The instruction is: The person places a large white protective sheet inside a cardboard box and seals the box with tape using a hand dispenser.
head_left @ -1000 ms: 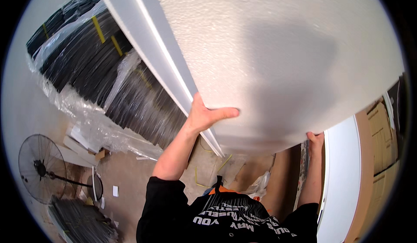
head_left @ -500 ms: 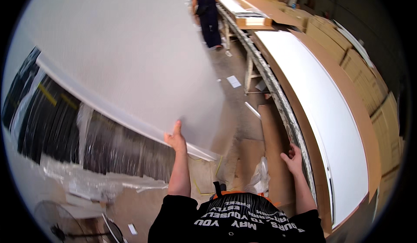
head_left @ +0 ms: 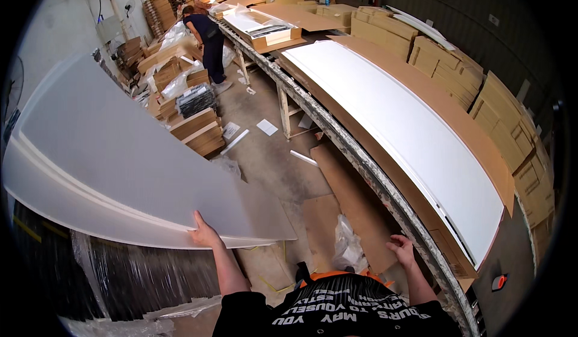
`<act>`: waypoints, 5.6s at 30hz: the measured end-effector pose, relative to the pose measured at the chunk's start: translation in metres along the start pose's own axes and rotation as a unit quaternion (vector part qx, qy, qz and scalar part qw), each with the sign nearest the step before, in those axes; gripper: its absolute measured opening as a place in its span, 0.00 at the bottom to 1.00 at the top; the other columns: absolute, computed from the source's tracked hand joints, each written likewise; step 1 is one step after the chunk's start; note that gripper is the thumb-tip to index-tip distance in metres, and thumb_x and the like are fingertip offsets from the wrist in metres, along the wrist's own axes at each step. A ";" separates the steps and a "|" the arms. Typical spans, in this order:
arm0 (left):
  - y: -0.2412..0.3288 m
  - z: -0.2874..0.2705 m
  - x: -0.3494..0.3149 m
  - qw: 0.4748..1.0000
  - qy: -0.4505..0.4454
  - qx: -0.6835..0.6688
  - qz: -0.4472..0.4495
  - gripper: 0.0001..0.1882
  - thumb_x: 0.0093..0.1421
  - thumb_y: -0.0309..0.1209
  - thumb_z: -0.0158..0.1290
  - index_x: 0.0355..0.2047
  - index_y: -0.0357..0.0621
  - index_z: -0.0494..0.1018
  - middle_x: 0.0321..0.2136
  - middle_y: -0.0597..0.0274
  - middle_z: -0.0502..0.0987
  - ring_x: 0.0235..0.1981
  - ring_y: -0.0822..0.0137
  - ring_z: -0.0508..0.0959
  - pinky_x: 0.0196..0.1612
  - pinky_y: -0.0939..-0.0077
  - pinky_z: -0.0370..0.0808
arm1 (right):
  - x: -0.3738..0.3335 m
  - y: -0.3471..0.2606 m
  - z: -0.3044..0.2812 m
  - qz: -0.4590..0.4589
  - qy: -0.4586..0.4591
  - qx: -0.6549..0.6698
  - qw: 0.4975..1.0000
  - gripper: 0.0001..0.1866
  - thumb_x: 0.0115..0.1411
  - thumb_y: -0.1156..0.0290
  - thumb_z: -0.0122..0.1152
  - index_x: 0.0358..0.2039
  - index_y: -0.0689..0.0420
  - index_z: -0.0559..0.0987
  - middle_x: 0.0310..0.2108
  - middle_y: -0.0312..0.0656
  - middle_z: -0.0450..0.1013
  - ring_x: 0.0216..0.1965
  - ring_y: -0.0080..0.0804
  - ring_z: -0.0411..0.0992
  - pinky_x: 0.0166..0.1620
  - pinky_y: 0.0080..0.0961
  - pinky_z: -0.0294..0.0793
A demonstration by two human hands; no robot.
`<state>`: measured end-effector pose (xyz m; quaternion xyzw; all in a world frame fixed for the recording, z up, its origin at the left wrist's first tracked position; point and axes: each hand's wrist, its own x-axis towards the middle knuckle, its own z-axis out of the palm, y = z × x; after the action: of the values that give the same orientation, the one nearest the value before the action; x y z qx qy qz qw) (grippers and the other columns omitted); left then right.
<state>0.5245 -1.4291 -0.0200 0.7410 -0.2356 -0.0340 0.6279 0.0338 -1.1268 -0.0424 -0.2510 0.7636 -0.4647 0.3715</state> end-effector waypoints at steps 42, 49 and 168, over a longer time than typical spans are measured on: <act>0.036 -0.044 -0.056 0.997 0.000 -0.058 -0.053 0.40 0.52 0.46 0.61 0.57 0.36 0.58 0.50 0.44 0.68 0.44 0.52 0.74 0.47 0.57 0.70 | 0.010 0.018 0.050 -0.030 -0.035 -0.100 0.994 0.18 0.46 0.70 0.69 0.38 0.64 0.80 0.30 0.39 0.77 0.30 0.21 0.73 0.37 0.20 0.74; 0.043 -0.075 -0.037 0.913 0.082 0.038 0.397 0.43 0.51 0.36 0.63 0.58 0.32 0.51 0.56 0.43 0.51 0.56 0.49 0.56 0.58 0.54 0.59 | 0.007 0.013 0.061 -0.049 -0.059 -0.112 0.991 0.18 0.46 0.70 0.69 0.38 0.64 0.80 0.30 0.40 0.78 0.29 0.21 0.74 0.36 0.20 0.75; 0.226 0.525 -0.302 0.603 -0.526 0.086 0.594 0.23 0.54 0.47 0.56 0.46 0.50 0.74 0.30 0.54 0.79 0.35 0.54 0.79 0.38 0.62 0.76 | 0.210 -0.001 -0.283 -0.092 0.393 -0.380 0.832 0.31 0.53 0.71 0.62 0.57 0.65 0.67 0.65 0.55 0.51 0.67 0.52 0.46 0.64 0.46 0.51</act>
<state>0.0057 -1.8141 0.0101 0.3435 -0.9149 -0.0170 0.2112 -0.3186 -1.1324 -0.0292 -0.2376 0.9348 -0.2299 -0.1294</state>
